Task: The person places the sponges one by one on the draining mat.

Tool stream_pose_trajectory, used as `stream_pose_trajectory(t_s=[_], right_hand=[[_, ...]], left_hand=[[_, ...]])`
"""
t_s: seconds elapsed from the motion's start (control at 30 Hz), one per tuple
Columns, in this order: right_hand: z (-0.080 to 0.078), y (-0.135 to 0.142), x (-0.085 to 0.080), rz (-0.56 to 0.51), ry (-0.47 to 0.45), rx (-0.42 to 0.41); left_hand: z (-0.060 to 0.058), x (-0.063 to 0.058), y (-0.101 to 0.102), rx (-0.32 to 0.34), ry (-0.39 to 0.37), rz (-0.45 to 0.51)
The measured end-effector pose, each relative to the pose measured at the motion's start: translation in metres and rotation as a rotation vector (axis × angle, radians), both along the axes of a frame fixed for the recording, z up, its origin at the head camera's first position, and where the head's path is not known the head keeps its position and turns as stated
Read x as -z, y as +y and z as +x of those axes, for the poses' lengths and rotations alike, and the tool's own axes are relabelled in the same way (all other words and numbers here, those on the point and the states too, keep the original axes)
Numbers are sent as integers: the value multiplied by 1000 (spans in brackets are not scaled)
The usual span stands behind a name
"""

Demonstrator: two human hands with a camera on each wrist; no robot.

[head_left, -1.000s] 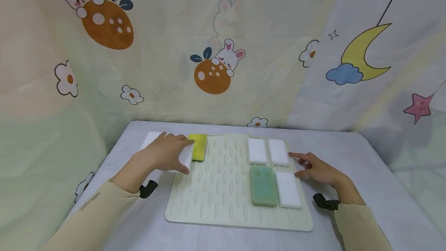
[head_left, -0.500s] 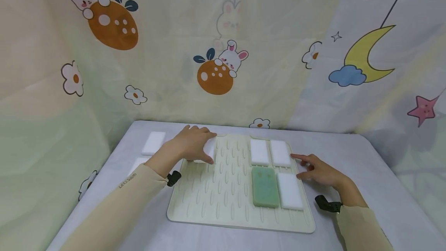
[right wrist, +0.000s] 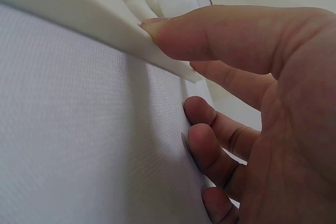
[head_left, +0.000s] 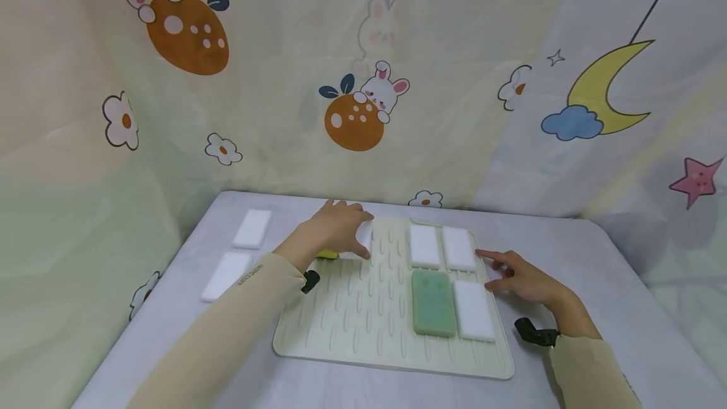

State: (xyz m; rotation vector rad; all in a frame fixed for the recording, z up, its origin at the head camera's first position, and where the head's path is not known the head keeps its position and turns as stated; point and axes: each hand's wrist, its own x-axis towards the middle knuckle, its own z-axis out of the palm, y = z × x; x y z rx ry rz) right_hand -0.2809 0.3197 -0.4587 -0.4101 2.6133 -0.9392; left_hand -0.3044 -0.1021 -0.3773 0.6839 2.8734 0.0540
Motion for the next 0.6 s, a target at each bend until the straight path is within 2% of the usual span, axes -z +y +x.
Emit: stream_pose_trajectory(t_s=[0.27, 0.6], right_hand=[[-2, 0, 0, 4, 11, -2], [-2, -1, 2, 20, 7, 17]], left_hand=[[-13, 13, 7, 18, 18, -24], [-14, 18, 15, 2, -16, -25]])
